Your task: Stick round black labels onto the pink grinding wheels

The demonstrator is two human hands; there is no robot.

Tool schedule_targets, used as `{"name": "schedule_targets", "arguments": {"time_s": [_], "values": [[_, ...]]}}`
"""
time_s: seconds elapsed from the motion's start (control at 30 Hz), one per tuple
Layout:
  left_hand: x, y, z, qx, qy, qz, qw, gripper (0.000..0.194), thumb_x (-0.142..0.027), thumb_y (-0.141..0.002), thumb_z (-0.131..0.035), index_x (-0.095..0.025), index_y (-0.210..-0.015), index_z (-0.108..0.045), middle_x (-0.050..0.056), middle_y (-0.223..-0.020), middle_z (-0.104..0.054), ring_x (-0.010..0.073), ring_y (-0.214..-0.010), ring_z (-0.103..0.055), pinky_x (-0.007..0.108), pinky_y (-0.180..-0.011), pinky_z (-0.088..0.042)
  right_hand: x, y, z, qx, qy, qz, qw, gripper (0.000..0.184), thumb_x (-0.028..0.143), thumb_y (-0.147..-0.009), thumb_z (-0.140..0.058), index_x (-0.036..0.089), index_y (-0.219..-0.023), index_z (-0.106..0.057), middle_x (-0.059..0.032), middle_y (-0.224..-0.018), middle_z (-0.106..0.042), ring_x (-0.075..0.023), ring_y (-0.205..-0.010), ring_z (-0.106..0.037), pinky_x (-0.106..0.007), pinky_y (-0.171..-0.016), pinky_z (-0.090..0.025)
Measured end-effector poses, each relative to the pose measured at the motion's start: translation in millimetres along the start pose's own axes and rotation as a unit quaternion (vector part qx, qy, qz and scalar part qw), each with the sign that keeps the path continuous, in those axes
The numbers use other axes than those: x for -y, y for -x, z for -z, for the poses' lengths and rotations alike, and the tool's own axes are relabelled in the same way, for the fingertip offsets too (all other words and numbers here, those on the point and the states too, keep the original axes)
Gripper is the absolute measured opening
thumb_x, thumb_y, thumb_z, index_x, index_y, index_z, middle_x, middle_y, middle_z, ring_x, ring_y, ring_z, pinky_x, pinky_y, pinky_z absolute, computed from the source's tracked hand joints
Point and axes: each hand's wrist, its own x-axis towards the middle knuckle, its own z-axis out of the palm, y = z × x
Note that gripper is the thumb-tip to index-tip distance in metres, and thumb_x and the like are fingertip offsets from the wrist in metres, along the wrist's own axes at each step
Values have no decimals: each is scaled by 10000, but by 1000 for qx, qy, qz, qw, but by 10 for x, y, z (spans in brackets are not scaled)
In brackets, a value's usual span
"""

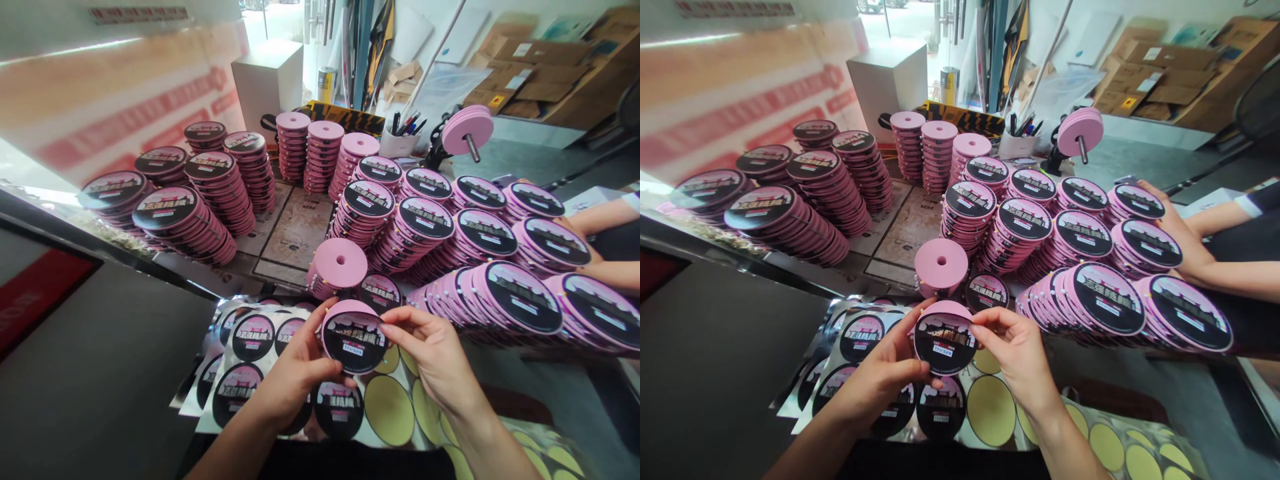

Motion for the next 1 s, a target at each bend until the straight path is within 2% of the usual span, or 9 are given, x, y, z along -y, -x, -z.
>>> {"name": "schedule_targets", "arguments": {"time_s": [0.37,0.47,0.57,0.63,0.77,0.83,0.9,0.97,1.0], "values": [[2,46,-88,-28,-28,-29,999,754,-51,-634,-638,-301,-1307,-407,65,-1253,-520,184,-851,-586,251,-621,-523,-11,59,-64,-41,51,37,997,118,290,-581,-735,198,-634,-683,-23,-620,-671,-162,-567,-605,-264,-559,-498],[41,66,-114,-44,-71,-76,994,687,-98,-677,-635,-291,-1302,-424,52,-1299,-497,235,-1068,-529,262,-768,-502,-33,79,-96,-62,136,88,985,95,295,-664,-682,202,-682,-672,-29,-664,-673,-168,-594,-611,-270,-584,-497],[111,57,-110,-59,-127,-129,982,599,-89,-715,-600,-305,-1261,-481,8,-1335,-474,232,-1233,-405,303,-993,-379,-44,91,-109,-84,252,149,952,119,317,-730,-625,205,-754,-660,-21,-675,-641,-152,-573,-578,-273,-591,-474],[167,24,-102,-66,-132,-147,978,577,-98,-724,-595,-318,-1247,-492,-8,-1338,-471,231,-1260,-376,329,-1050,-317,-74,104,-103,-89,274,136,948,215,355,-740,-613,204,-891,-640,-8,-672,-614,-140,-535,-555,-268,-561,-459],[284,-80,-112,-84,-78,-106,988,560,-244,-779,-571,-310,-1309,-406,36,-1359,-442,261,-1174,-471,373,-922,-456,-227,134,-72,-40,79,0,996,395,445,-726,-619,198,-1023,-537,-16,-739,-624,-125,-510,-545,-210,-418,-403],[339,-128,-102,-87,-78,-75,990,593,-338,-830,-500,-306,-1379,-275,80,-1360,-433,260,-1070,-547,379,-782,-526,-303,113,-51,-50,-22,-37,998,421,452,-710,-640,201,-1025,-519,-19,-784,-629,-94,-479,-495,-180,-379,-355],[387,-165,-43,-89,-142,-71,983,612,-378,-859,-443,-284,-1409,-190,112,-1319,-469,250,-1008,-578,387,-739,-533,-344,41,-25,-102,-66,-29,992,447,440,-692,-661,205,-1045,-520,-10,-812,-616,-58,-452,-427,-163,-377,-325],[424,-193,73,-90,-277,-94,952,568,-341,-854,-458,-243,-1383,-273,119,-1259,-525,250,-1039,-561,420,-837,-491,-356,-72,1,-154,-74,1,985,466,433,-681,-664,206,-1063,-526,12,-780,-580,-44,-443,-382,-156,-378,-305],[439,-208,145,-86,-355,-108,924,520,-298,-843,-476,-228,-1343,-352,115,-1236,-546,253,-1070,-543,438,-899,-452,-361,-134,12,-167,-70,14,983,469,431,-678,-659,204,-1068,-529,24,-751,-556,-43,-441,-370,-157,-376,-298]]}}
